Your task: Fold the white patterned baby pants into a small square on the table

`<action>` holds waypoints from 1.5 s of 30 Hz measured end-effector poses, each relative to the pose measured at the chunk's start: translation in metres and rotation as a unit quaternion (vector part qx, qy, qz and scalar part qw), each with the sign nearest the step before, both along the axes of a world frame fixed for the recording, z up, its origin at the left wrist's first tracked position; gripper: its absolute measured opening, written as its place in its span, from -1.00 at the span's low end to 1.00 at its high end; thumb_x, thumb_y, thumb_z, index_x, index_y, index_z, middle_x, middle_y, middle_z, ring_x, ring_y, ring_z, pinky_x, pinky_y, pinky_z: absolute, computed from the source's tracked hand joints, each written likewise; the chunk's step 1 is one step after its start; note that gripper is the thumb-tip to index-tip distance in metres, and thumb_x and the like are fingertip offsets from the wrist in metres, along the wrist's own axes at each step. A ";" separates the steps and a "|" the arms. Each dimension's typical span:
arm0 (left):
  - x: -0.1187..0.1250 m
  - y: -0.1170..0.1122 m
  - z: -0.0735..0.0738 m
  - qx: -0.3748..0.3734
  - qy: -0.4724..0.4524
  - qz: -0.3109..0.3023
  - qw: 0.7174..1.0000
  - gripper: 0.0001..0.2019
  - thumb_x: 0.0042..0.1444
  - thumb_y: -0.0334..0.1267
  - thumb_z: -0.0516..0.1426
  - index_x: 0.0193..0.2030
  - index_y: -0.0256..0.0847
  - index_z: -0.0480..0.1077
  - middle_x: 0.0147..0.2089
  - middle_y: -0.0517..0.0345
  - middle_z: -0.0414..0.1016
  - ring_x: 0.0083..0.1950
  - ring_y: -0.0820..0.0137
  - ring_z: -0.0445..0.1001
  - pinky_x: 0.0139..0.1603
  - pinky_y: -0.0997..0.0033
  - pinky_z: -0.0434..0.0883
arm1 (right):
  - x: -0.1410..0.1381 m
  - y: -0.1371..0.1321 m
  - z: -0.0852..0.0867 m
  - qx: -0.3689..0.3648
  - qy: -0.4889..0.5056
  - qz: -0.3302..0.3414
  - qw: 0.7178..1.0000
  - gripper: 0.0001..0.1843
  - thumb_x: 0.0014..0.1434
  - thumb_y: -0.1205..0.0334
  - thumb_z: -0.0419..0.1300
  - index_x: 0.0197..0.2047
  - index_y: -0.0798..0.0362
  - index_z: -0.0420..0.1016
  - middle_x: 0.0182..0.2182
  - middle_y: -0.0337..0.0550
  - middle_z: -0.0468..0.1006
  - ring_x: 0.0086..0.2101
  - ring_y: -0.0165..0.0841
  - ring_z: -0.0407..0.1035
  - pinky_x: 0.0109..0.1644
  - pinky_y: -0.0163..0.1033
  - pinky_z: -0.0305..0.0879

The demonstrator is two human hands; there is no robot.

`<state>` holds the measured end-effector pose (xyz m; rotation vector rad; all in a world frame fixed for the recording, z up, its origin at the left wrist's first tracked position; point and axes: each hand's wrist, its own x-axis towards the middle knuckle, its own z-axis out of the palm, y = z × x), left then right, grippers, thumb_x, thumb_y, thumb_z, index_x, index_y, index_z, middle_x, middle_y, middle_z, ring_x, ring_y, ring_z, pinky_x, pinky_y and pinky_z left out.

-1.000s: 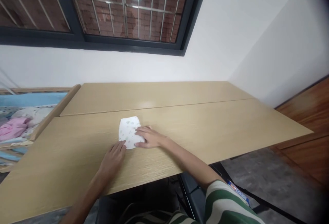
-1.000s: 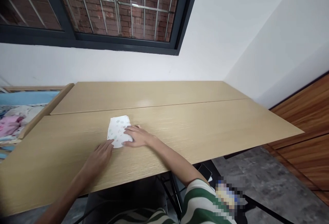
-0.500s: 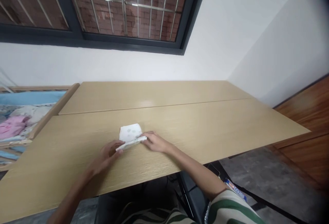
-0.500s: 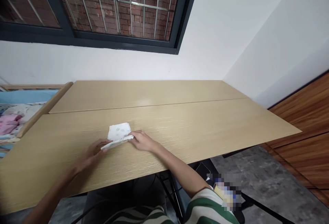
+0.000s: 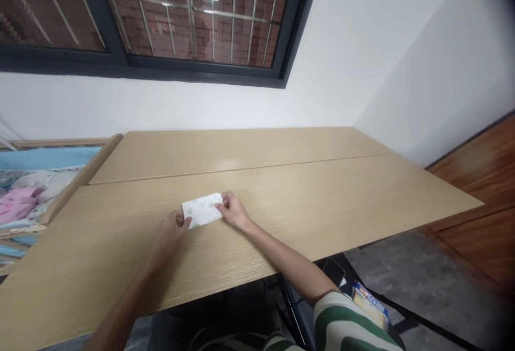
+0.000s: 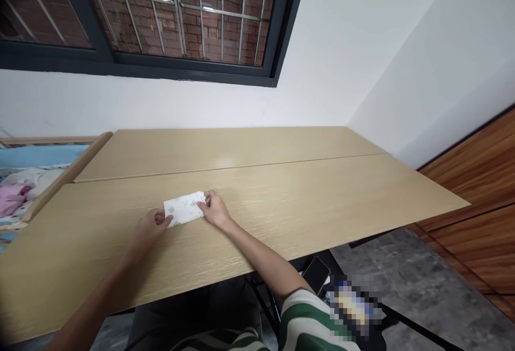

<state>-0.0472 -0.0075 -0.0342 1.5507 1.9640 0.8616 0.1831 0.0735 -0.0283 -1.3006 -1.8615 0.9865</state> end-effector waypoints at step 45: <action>0.015 -0.003 -0.014 0.191 0.327 -0.178 0.908 -0.26 0.31 0.20 0.00 0.41 -0.37 0.18 0.39 -0.39 0.29 0.39 -0.10 0.30 0.37 -0.05 0.26 | 0.021 -0.019 0.026 0.221 -0.226 0.248 0.916 -0.13 0.31 -0.08 0.19 0.52 0.10 -0.01 0.46 0.15 0.07 0.45 -0.06 -0.12 0.47 0.14 -0.16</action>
